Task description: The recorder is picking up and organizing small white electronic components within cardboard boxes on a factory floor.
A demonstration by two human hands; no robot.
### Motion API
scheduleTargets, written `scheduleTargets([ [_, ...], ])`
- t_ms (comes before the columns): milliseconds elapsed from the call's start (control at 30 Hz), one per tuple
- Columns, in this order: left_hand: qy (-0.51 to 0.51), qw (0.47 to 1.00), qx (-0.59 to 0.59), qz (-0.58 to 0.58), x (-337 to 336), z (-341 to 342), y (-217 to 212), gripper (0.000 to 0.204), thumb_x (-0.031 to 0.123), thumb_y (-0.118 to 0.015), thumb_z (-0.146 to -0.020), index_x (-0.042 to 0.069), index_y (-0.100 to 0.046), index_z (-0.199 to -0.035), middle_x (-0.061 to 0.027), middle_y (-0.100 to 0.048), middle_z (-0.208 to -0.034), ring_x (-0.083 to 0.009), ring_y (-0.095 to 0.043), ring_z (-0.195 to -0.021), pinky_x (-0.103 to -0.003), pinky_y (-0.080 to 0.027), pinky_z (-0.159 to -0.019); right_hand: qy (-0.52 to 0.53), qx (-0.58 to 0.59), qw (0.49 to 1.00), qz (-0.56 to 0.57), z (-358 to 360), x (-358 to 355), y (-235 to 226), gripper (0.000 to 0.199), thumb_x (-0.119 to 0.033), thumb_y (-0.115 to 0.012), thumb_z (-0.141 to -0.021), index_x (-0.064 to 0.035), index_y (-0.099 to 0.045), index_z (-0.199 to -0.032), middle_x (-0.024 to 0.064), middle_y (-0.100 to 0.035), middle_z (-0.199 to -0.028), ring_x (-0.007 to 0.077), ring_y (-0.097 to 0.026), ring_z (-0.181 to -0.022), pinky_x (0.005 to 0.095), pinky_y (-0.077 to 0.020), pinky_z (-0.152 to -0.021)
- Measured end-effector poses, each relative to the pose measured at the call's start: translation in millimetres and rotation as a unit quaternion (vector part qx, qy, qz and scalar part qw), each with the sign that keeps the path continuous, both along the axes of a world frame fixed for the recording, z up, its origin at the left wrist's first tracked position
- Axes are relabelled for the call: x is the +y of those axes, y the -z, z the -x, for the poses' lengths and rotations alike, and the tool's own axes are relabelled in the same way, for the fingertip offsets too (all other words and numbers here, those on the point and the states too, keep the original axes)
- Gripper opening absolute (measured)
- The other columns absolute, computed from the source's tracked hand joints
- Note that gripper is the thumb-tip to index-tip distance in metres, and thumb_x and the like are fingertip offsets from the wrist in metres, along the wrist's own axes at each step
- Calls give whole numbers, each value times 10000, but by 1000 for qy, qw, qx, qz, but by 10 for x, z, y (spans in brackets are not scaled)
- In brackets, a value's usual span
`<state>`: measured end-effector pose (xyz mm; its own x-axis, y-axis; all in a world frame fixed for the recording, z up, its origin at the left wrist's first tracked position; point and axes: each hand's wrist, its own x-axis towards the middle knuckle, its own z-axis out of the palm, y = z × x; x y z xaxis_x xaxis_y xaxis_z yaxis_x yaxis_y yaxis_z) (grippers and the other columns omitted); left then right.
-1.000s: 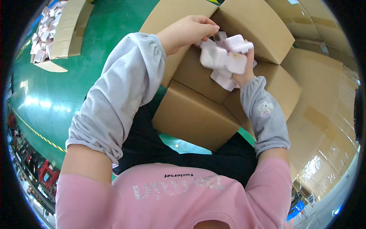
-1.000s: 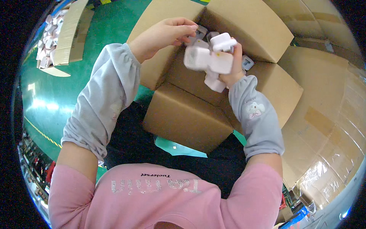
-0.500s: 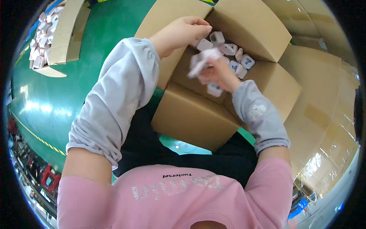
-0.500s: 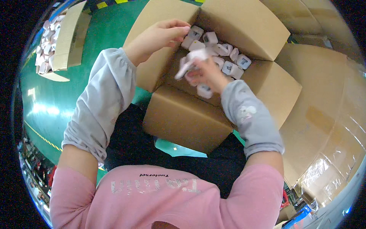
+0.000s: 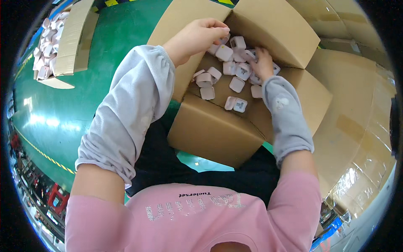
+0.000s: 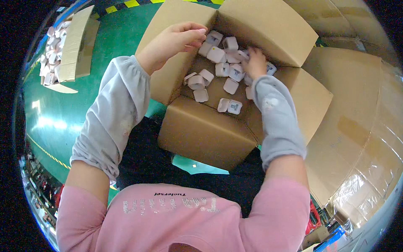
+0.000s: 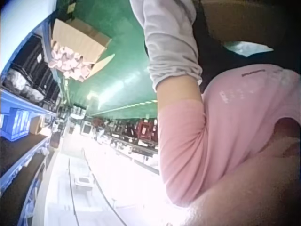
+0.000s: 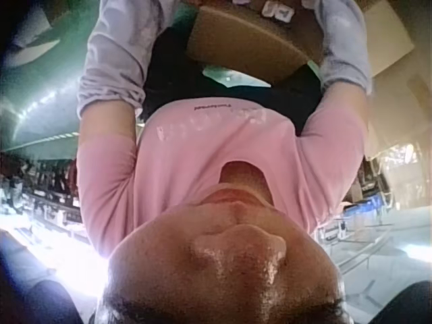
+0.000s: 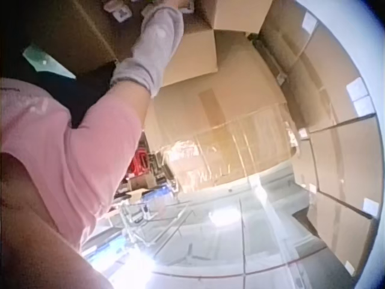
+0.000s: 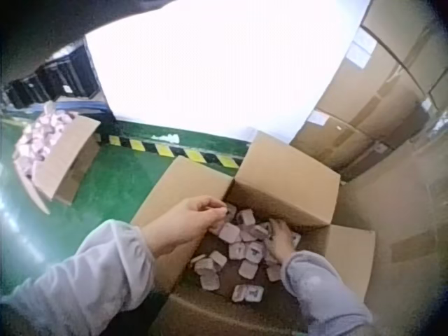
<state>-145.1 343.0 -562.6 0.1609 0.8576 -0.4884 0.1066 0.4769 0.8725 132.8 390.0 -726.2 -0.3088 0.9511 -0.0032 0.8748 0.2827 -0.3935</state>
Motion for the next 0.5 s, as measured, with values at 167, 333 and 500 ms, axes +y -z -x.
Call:
scheduleTargets([
  [167,-45,999,-10,-5,62,51,12,379,349,-531,-874,84,-544,-1144,-24,-598,-1038,-105,-552,-921,-249,-414,-825,-120,-126,985,6,207,-324,138,263,-178,-667,-652,-79,-650,-895,227,-454,-1159,401,-485,-985,448,-425,-860],
  [333,-77,997,14,-8,-9,184,-11,389,350,-542,-871,81,-540,-1151,-27,-595,-1051,-109,-553,-934,-249,-412,-827,-351,-74,897,260,350,-564,-422,280,-202,-617,-648,-43,-627,-878,229,-577,-923,380,-568,-870,442,-466,-746],
  [500,19,996,19,-87,-66,126,18,480,295,-600,-850,41,-474,-1237,-87,-532,-1175,-160,-484,-1095,-292,-381,-923,-398,-44,875,271,391,-351,-957,216,-177,-555,-654,-19,-590,-797,205,-594,-771,378,-584,-761,447,-457,-668],
])
